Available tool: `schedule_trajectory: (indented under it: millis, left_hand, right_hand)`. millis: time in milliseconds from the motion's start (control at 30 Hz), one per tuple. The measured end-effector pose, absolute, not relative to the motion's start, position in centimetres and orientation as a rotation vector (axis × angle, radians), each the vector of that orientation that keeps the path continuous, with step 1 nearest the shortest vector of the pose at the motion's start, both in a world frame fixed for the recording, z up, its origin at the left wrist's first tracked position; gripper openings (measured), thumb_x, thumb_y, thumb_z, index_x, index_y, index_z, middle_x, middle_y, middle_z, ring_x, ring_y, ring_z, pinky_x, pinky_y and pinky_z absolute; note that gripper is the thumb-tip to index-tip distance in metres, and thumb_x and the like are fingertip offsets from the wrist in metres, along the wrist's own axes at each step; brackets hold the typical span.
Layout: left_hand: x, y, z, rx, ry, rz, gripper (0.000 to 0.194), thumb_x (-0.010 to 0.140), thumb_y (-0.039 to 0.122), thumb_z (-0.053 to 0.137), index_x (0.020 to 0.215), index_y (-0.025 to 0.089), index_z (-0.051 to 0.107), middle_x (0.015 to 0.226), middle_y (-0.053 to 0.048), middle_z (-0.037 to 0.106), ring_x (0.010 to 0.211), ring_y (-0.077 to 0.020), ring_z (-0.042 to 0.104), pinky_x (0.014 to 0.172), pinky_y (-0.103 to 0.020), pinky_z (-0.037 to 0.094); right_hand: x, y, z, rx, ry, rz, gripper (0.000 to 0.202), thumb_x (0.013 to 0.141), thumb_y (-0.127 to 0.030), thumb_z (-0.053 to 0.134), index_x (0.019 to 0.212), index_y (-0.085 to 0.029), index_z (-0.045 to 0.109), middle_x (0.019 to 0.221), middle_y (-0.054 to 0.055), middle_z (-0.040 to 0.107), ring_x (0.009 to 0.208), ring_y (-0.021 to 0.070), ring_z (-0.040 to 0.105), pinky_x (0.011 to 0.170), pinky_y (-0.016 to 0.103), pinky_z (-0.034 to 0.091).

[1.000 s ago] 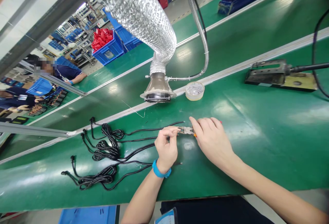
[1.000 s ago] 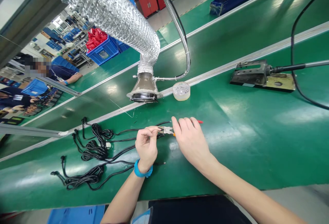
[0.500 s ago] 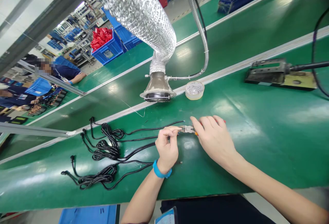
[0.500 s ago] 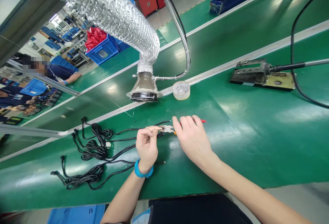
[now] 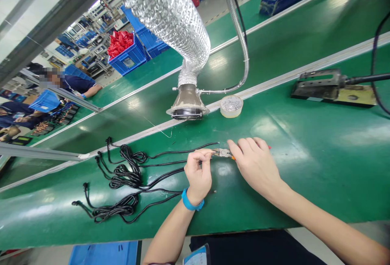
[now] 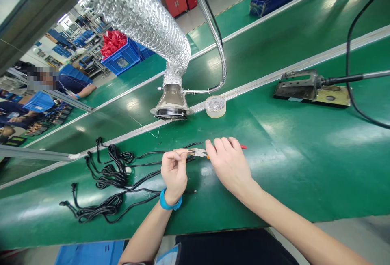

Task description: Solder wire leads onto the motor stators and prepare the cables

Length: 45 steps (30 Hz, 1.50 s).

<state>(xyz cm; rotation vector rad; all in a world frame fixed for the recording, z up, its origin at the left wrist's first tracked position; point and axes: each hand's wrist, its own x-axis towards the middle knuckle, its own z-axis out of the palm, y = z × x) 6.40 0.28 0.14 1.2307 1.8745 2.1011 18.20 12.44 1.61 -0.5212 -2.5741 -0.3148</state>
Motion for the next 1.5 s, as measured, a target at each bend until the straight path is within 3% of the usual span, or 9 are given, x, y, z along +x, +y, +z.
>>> schedule_trajectory:
  millis: [500, 1500]
  left_hand:
    - [6.87, 0.26, 0.57, 1.164, 1.902, 2.147, 0.014, 0.094, 0.012, 0.057, 0.087, 0.019, 0.046, 0.085, -0.002, 0.067, 0.089, -0.0140, 0.069, 0.078, -0.029, 0.058]
    - [7.38, 0.27, 0.92, 1.017, 1.940, 2.195, 0.011, 0.094, 0.016, 0.057, 0.089, 0.018, 0.048, 0.088, -0.004, 0.068, 0.090, -0.0153, 0.070, 0.081, -0.031, 0.059]
  right_hand:
    - [18.09, 12.39, 1.80, -0.490, -2.560, -0.287, 0.022, 0.086, -0.004, 0.051, 0.101, -0.009, 0.067, 0.076, 0.007, 0.050, 0.076, 0.0226, 0.043, 0.076, 0.035, 0.032]
    - [17.60, 12.28, 1.71, -0.472, -2.574, -0.271, 0.021, 0.089, -0.005, 0.050, 0.099, -0.009, 0.067, 0.074, 0.007, 0.050, 0.075, 0.0221, 0.041, 0.072, 0.034, 0.029]
